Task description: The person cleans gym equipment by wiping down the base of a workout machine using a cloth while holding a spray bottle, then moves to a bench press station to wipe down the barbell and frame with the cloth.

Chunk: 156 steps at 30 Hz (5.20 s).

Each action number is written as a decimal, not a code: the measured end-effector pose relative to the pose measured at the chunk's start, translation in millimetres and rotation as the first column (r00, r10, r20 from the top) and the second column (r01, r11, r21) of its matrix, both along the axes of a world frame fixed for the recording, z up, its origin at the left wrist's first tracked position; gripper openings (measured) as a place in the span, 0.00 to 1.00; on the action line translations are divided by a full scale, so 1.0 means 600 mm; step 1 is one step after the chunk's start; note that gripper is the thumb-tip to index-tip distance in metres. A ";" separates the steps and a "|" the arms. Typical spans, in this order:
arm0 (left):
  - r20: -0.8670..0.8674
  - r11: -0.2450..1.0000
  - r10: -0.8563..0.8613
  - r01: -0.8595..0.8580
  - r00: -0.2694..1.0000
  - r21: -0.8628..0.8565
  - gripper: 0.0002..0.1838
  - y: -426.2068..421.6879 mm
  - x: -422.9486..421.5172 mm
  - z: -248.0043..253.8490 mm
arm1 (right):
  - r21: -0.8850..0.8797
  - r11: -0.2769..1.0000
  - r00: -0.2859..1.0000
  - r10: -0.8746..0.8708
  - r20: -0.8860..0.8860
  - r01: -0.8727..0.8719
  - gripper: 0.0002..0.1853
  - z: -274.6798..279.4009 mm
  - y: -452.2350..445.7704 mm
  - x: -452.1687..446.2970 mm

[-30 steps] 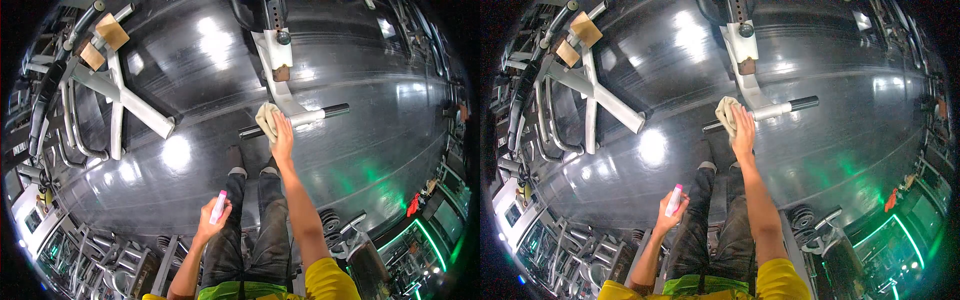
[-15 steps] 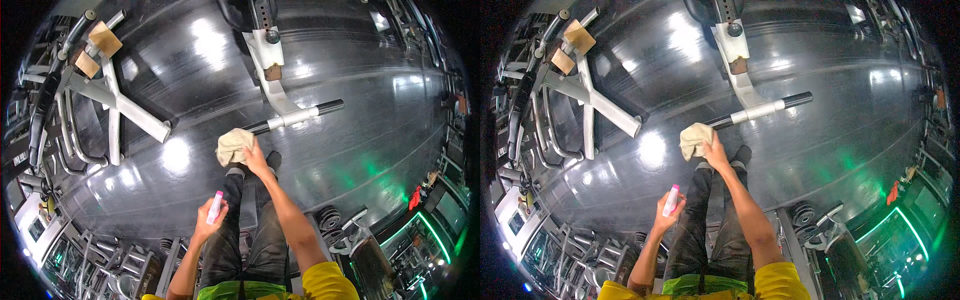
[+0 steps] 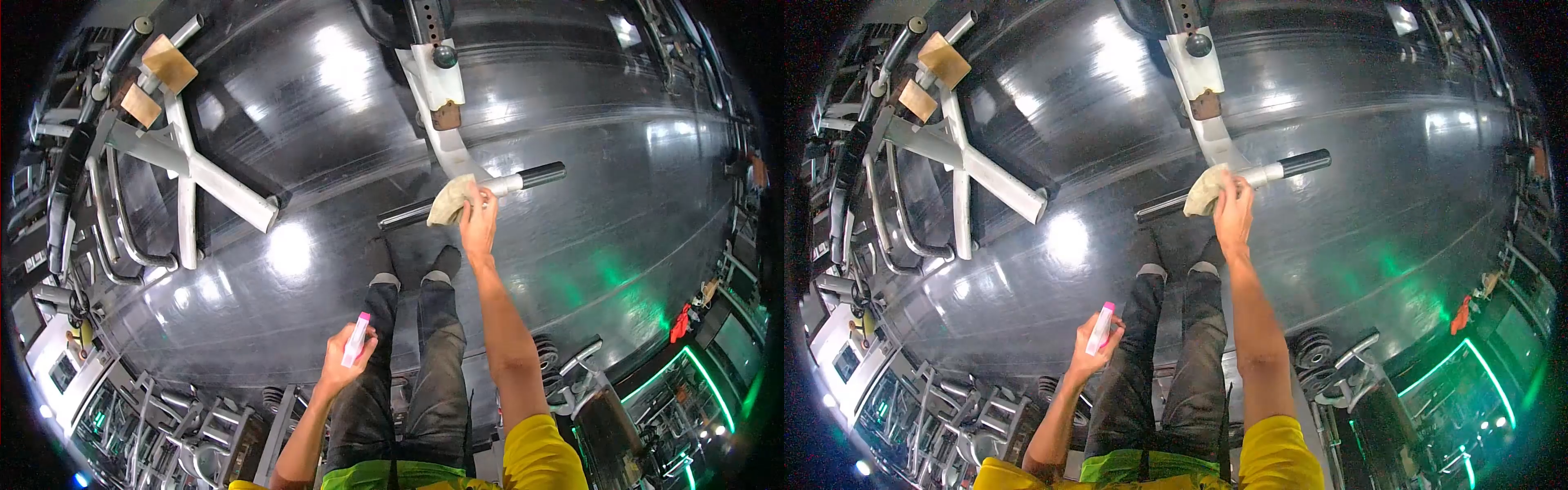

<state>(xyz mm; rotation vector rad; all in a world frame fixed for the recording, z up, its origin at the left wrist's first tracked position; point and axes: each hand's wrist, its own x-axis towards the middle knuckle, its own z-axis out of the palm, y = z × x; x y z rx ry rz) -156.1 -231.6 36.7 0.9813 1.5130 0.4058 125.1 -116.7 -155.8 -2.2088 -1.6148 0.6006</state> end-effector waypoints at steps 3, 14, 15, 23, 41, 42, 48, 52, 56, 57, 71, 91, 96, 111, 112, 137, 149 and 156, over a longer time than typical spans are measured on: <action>-0.024 0.998 -0.059 0.059 0.998 -0.013 0.08 0.006 -0.004 0.004 | -0.021 0.951 0.929 0.306 0.208 -0.308 0.28 0.009 -0.009 -0.005; -0.079 0.998 -0.062 0.061 0.995 -0.023 0.07 0.014 0.012 -0.010 | -0.298 0.649 0.685 0.728 -0.025 -0.700 0.21 -0.039 0.109 0.052; -0.080 0.998 -0.057 0.055 0.995 -0.027 0.07 0.014 0.015 -0.009 | -0.378 0.671 0.731 0.682 -0.024 -0.638 0.20 -0.043 0.119 0.041; -0.051 0.999 -0.008 0.006 0.999 -0.042 0.08 0.026 0.040 -0.003 | -0.564 0.762 0.913 0.407 0.032 -0.319 0.15 -0.023 0.113 -0.043; -0.001 0.999 -0.044 0.044 0.999 -0.009 0.08 0.052 0.101 -0.017 | -0.016 0.959 0.957 0.282 -0.061 -0.284 0.09 -0.047 0.080 0.173; 0.004 0.999 -0.049 0.050 0.999 -0.006 0.08 0.054 0.101 -0.019 | 0.065 0.964 0.964 0.261 -0.059 -0.257 0.10 -0.054 0.063 0.143; -0.001 0.998 -0.068 0.068 0.998 0.004 0.08 0.055 0.103 -0.012 | 0.139 0.965 0.923 0.255 -0.288 -0.224 0.14 -0.025 0.016 -0.008; 0.009 0.995 -0.078 0.079 0.997 -0.061 0.07 0.061 0.109 -0.012 | 0.029 0.996 0.866 0.083 -0.494 -0.079 0.08 -0.005 0.039 0.074; -0.013 0.989 -0.137 0.137 0.991 0.046 0.08 0.060 0.115 -0.010 | 0.137 0.981 0.953 -0.094 -0.289 0.138 0.10 0.035 0.076 0.174; -0.012 0.989 -0.143 0.144 0.990 0.042 0.08 0.058 0.116 -0.006 | 0.147 0.984 0.965 -0.064 -0.253 0.104 0.12 0.016 0.065 0.173; 0.039 0.976 -0.204 0.200 0.978 0.091 0.08 0.076 0.135 0.035 | -0.313 0.736 0.453 -0.635 -0.625 0.600 0.08 -0.074 -0.165 -0.027; 0.013 0.969 -0.245 0.245 0.969 0.039 0.06 0.071 0.090 0.079 | -0.396 0.804 0.364 -0.565 -0.740 0.443 0.20 0.001 -0.173 -0.098; 0.018 0.953 -0.299 0.298 0.954 0.054 0.06 0.111 0.120 0.090 | -0.548 0.523 -0.263 -0.522 -0.811 0.652 0.24 0.045 -0.185 -0.006; -0.017 0.969 -0.246 0.246 0.969 0.005 0.05 0.134 0.227 0.046 | 0.001 0.744 0.716 -0.642 -0.275 0.668 0.22 -0.036 0.089 0.389; -0.010 0.977 -0.215 0.215 0.977 0.000 0.06 0.124 0.232 0.038 | -0.037 0.789 0.756 -0.599 -0.264 0.613 0.23 -0.058 0.091 0.370; 0.029 0.988 -0.145 0.143 0.989 0.053 0.07 0.153 0.359 0.034 | -0.408 0.803 0.872 0.488 0.029 -0.435 0.15 -0.004 0.155 0.272; 0.059 0.984 -0.163 0.157 0.985 0.087 0.07 0.169 0.362 0.040 | -0.050 0.996 0.897 0.045 -0.439 -0.075 0.13 0.045 0.137 0.338; 0.067 0.985 -0.150 0.143 0.986 0.094 0.08 0.185 0.369 0.041 | -0.487 0.850 0.831 -0.410 -0.376 0.200 0.18 -0.108 0.116 0.482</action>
